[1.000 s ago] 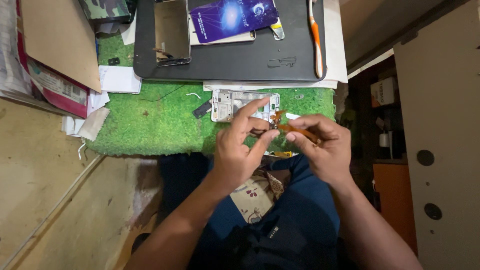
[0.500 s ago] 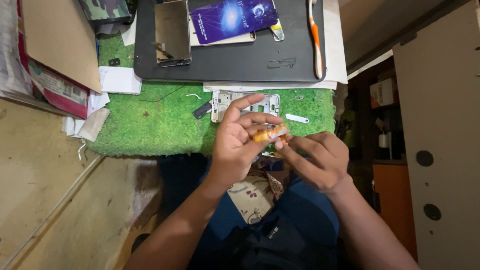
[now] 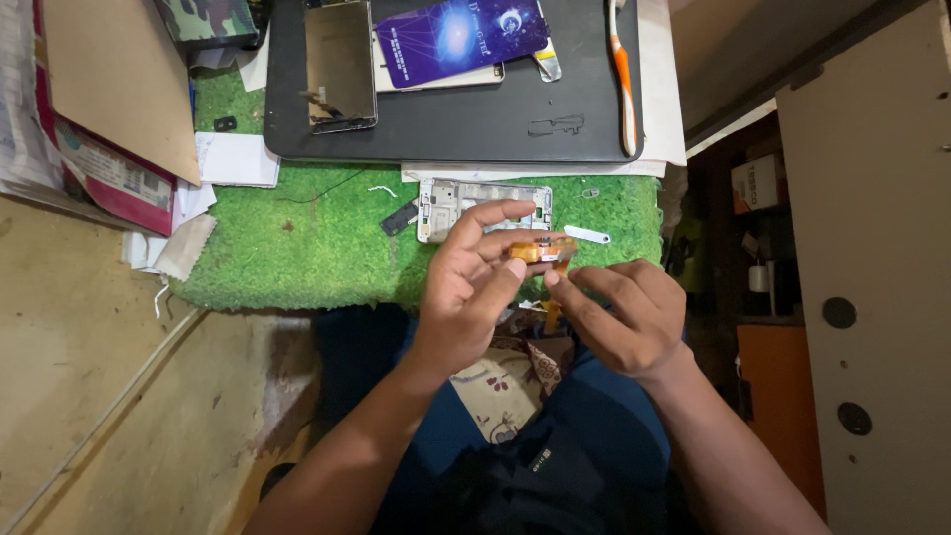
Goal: The person works on a disassembled white smartphone, peeling and repositioning an orange ribbon cable and applying adhesive tape to the phone frame. The person handles the phone body and internal components by hand.
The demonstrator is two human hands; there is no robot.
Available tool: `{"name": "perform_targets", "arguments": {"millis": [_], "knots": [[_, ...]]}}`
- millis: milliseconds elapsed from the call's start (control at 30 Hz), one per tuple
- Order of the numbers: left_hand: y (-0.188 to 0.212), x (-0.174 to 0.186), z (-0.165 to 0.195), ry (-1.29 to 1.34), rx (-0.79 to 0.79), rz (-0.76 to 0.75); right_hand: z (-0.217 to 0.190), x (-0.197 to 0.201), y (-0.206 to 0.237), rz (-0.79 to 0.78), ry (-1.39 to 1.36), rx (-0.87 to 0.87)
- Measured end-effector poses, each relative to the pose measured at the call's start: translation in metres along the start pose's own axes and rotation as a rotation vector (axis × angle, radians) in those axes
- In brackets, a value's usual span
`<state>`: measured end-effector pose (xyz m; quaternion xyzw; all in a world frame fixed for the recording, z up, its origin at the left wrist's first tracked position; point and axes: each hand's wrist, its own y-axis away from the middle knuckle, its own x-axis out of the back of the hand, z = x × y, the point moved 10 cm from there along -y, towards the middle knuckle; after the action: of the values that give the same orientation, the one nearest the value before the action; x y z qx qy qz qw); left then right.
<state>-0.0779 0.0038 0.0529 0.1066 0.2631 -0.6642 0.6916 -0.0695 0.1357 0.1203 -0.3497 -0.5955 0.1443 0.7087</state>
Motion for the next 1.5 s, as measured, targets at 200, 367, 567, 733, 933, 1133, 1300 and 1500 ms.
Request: {"name": "perform_targets", "arguments": {"millis": [200, 367, 567, 733, 933, 1133, 1300, 1500], "knots": [[-0.004, 0.001, -0.004, -0.016, -0.003, -0.003, 0.018, 0.002, 0.014, 0.205, -0.073, -0.114], [-0.007, 0.005, -0.007, -0.230, 0.027, 0.067, 0.063, 0.012, 0.031, 0.318, -0.343, -0.441], [-0.005, 0.012, -0.008, -0.490, 0.027, 0.118, 0.096, -0.011, 0.055, 0.304, -0.675, -0.933], [-0.005, 0.010, -0.004, -0.540, -0.081, 0.099, 0.104, -0.038, 0.069, 0.284, -1.002, -1.149], [-0.003, -0.007, 0.012, -0.496, -0.184, -0.024, 0.077, -0.085, 0.079, 0.159, -1.806, -1.458], [0.003, -0.024, 0.011, -0.343, -0.250, -0.169, 0.035, -0.099, 0.070, 0.064, -2.242, -1.520], [0.007, -0.017, -0.002, -0.137, -0.094, -0.158, 0.028, -0.098, 0.069, -0.039, -2.131, -1.438], [-0.001, 0.003, -0.008, -0.187, 0.111, 0.018, 0.092, -0.041, 0.047, -0.093, -0.662, -0.975]]}}
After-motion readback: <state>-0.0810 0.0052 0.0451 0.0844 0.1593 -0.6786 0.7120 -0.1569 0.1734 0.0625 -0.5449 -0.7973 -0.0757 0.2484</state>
